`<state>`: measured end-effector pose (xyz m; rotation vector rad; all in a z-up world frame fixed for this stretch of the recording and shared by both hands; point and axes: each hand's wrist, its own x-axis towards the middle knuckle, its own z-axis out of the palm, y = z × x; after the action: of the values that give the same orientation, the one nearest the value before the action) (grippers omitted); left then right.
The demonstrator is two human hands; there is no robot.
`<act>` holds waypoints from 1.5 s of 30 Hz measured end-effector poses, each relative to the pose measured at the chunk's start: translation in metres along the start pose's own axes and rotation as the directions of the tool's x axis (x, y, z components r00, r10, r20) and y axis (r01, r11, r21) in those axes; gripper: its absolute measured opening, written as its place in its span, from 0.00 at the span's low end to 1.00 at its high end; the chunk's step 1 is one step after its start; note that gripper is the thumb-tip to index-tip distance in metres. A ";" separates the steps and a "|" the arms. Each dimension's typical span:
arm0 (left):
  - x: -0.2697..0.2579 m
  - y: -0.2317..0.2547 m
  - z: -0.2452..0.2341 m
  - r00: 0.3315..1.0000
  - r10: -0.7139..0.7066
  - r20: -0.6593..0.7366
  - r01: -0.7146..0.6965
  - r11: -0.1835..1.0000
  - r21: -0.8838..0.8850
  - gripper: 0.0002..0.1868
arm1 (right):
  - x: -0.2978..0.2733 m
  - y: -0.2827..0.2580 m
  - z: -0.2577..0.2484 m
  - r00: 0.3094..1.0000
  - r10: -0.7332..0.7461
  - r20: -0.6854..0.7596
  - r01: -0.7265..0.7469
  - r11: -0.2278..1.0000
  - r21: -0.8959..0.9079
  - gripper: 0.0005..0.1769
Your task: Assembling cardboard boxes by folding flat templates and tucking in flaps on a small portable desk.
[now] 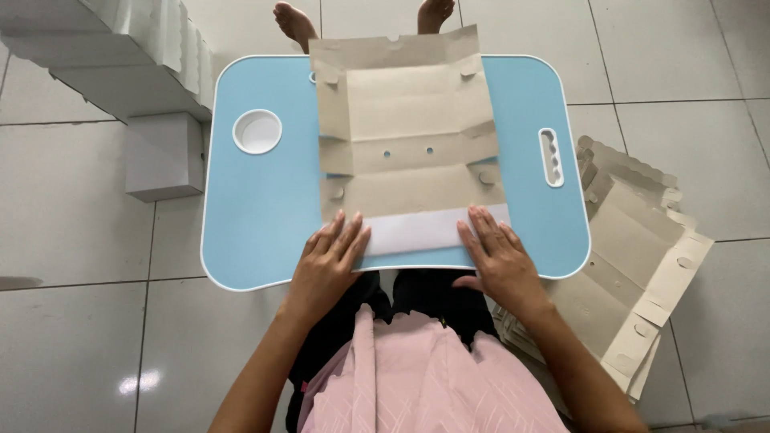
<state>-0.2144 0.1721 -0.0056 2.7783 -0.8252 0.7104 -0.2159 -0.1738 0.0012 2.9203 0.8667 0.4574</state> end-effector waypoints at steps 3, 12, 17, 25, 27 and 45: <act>-0.019 -0.004 -0.019 0.998 0.056 -0.038 -0.060 0.993 -0.106 0.20 | -0.023 0.016 -0.005 0.990 -0.051 -0.134 0.055 0.998 0.024 0.29; 0.021 -0.031 -0.086 0.890 -0.449 0.079 0.340 0.540 -0.770 0.04 | 0.000 0.062 -0.064 0.976 0.150 -0.159 0.028 0.636 0.771 0.12; 0.032 -0.077 0.008 0.732 -0.669 0.130 0.480 0.370 -0.796 0.14 | 0.086 0.081 -0.039 0.875 0.446 -0.188 -0.151 0.621 0.769 0.13; 0.069 -0.092 0.049 0.591 -0.787 0.178 0.656 0.340 -0.674 0.12 | 0.155 0.090 0.039 0.783 0.613 -0.100 -0.226 0.431 0.874 0.14; 0.086 -0.068 0.010 0.672 -0.739 -0.043 0.618 0.592 -0.517 0.22 | 0.155 0.090 0.044 0.802 0.568 -0.184 -0.273 0.622 0.733 0.17; 0.146 0.003 0.014 0.793 -0.201 0.575 0.329 0.936 -0.126 0.41 | 0.231 0.051 0.091 0.924 -0.045 -0.379 0.038 0.999 -0.025 0.18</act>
<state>-0.1032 0.0970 0.0525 2.8224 -0.5153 -0.2512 0.0226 -0.0892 -0.0178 2.8336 0.9519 1.0468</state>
